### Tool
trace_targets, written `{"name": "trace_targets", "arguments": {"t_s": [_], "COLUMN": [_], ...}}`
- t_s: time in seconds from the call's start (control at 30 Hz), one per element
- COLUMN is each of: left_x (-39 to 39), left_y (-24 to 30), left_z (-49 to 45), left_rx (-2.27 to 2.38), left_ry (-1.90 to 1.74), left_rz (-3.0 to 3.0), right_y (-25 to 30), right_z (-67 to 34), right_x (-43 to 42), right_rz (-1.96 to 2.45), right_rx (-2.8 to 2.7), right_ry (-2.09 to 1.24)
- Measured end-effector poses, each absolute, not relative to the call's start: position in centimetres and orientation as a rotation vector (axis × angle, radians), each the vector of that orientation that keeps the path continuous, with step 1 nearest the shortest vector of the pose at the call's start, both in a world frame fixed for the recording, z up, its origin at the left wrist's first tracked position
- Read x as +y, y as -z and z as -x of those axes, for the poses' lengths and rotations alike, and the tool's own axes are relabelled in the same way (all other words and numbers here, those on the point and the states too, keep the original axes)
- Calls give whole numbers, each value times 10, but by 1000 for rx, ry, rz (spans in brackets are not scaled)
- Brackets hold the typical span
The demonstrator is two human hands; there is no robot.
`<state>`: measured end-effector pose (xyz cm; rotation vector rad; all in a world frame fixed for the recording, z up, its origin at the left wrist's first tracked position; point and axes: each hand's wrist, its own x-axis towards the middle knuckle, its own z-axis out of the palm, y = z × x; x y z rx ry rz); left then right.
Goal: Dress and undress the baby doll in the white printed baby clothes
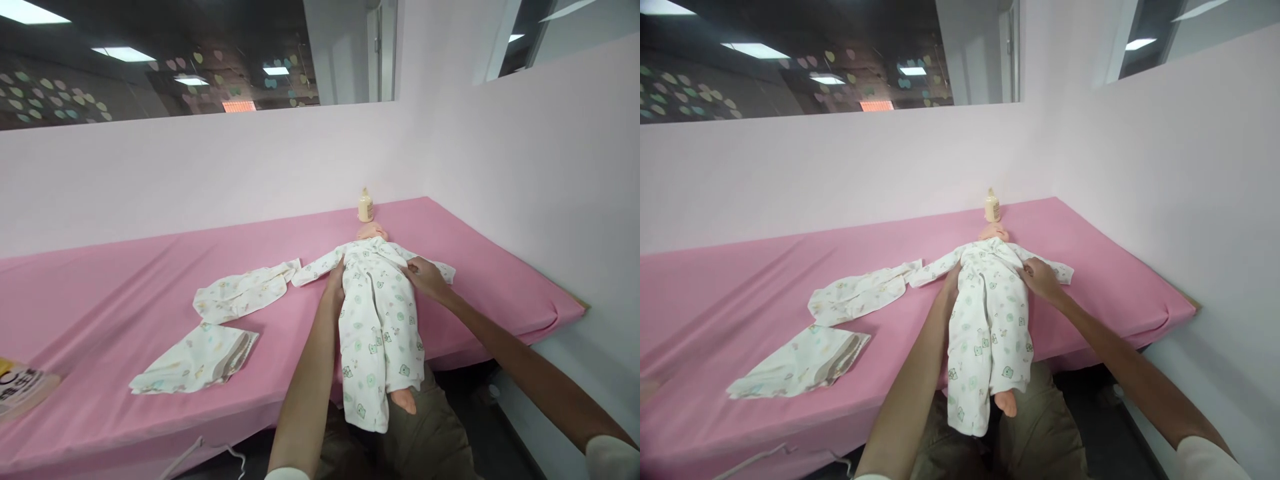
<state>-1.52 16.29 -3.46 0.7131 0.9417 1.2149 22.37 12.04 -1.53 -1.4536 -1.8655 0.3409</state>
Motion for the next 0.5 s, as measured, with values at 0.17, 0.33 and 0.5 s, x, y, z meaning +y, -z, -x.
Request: {"name": "trace_targets", "arguments": {"t_s": [0.17,0.33,0.5], "left_x": [140,131,133], "left_y": [21,8,-7], "left_z": [28,37,39], "left_rx": [1440,1562,1500], "left_ry": [-1203,-1295,-1081], "left_rz": [-1143,-1652,-2117], "right_y": [16,-1,-10], "right_z": [-229,-223,-214], "right_x": [121,119,111], "right_rz": [1371,1311,1251], "right_rx": [-1796,-1490,-1403], "right_ry": [-378,-422,-321]}}
